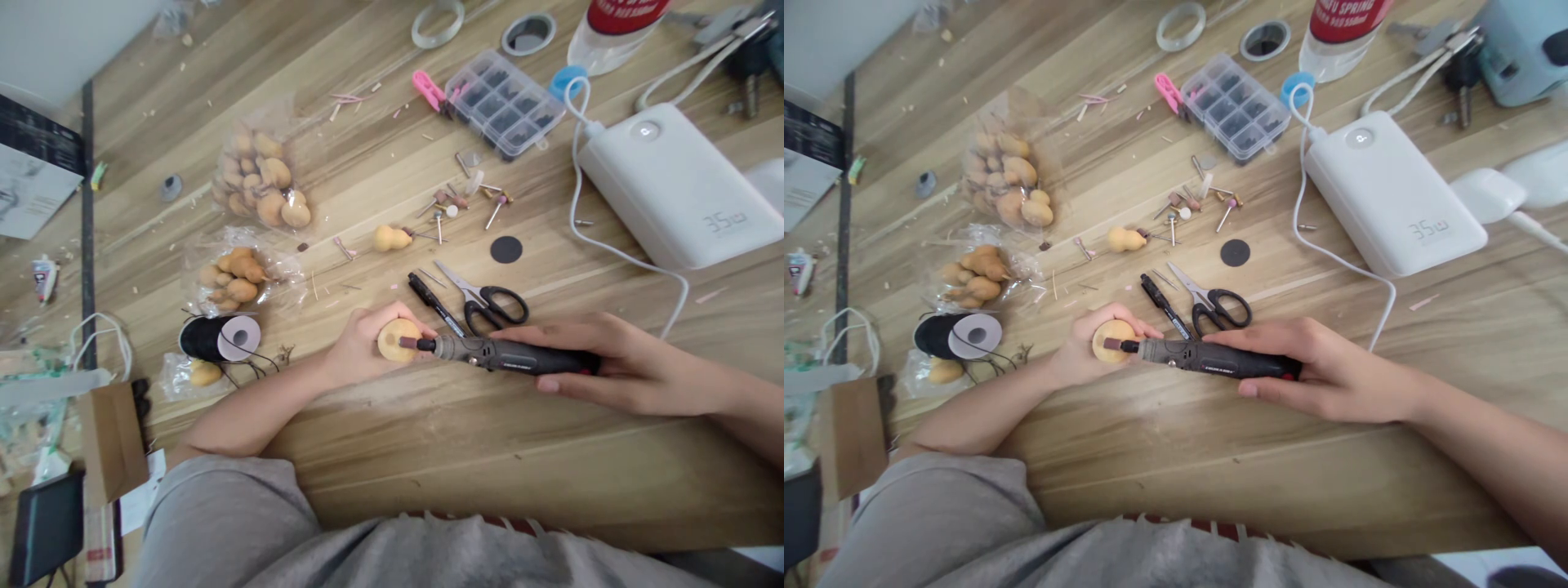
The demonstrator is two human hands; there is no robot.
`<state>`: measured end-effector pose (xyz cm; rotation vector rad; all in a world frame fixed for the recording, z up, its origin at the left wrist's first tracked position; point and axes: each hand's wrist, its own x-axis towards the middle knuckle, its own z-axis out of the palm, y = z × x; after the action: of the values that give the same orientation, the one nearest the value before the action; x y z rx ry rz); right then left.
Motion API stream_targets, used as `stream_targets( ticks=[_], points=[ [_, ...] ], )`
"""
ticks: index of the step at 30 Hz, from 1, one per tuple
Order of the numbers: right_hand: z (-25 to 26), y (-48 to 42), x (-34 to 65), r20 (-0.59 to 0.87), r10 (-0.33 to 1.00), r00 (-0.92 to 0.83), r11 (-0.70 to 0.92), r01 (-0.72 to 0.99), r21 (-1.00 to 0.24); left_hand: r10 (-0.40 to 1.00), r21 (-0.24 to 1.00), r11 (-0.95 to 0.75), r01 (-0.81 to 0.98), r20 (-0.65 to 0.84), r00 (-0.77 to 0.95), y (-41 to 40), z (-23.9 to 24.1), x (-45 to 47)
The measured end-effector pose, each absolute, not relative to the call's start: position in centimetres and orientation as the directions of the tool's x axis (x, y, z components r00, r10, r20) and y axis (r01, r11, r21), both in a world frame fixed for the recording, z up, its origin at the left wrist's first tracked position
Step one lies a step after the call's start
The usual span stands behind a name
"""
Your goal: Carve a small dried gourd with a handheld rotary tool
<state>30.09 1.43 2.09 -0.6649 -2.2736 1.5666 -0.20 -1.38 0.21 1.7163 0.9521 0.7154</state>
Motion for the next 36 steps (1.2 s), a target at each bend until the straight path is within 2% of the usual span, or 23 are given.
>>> stream_targets(
  ticks=[4,10,15,17,22,26,30,36],
  points=[
    [2.18,1.40,30.03,0.007,0.514,-0.858,0.309,0.178,-0.934,0.858,0.968,-0.143,0.208,0.016,0.514,-1.35,0.29,-0.21],
    [1.91,1.54,30.23,-0.042,0.536,-0.843,0.301,0.238,-0.924,0.877,0.925,-0.206,0.320,0.030,0.479,-1.35,0.51,0.06],
    [1.94,1.33,30.16,-0.008,0.484,-0.875,0.331,0.191,-0.924,0.884,0.966,-0.108,0.233,-0.014,0.467,-1.57,0.05,-0.01],
    [1.96,1.27,30.14,-0.004,0.501,-0.865,0.328,0.194,-0.925,0.878,0.967,-0.097,0.236,-0.028,0.478,-1.57,0.04,-0.10],
    [1.94,1.33,30.18,-0.017,0.558,-0.830,0.309,0.227,-0.924,0.870,0.942,-0.160,0.296,-0.006,0.492,-1.39,0.36,-0.26],
    [1.87,1.36,30.18,-0.002,0.528,-0.849,0.318,0.200,-0.927,0.852,0.954,-0.174,0.243,0.022,0.523,-1.39,0.23,-0.17],
    [1.83,1.24,30.20,0.018,0.507,-0.862,0.331,0.176,-0.927,0.874,0.964,-0.170,0.204,0.052,0.483,-1.41,0.12,-0.02],
    [1.77,1.21,30.19,0.007,0.561,-0.828,0.319,0.208,-0.925,0.858,0.917,-0.256,0.305,0.069,0.510,-1.23,0.60,-0.03]
  ],
)
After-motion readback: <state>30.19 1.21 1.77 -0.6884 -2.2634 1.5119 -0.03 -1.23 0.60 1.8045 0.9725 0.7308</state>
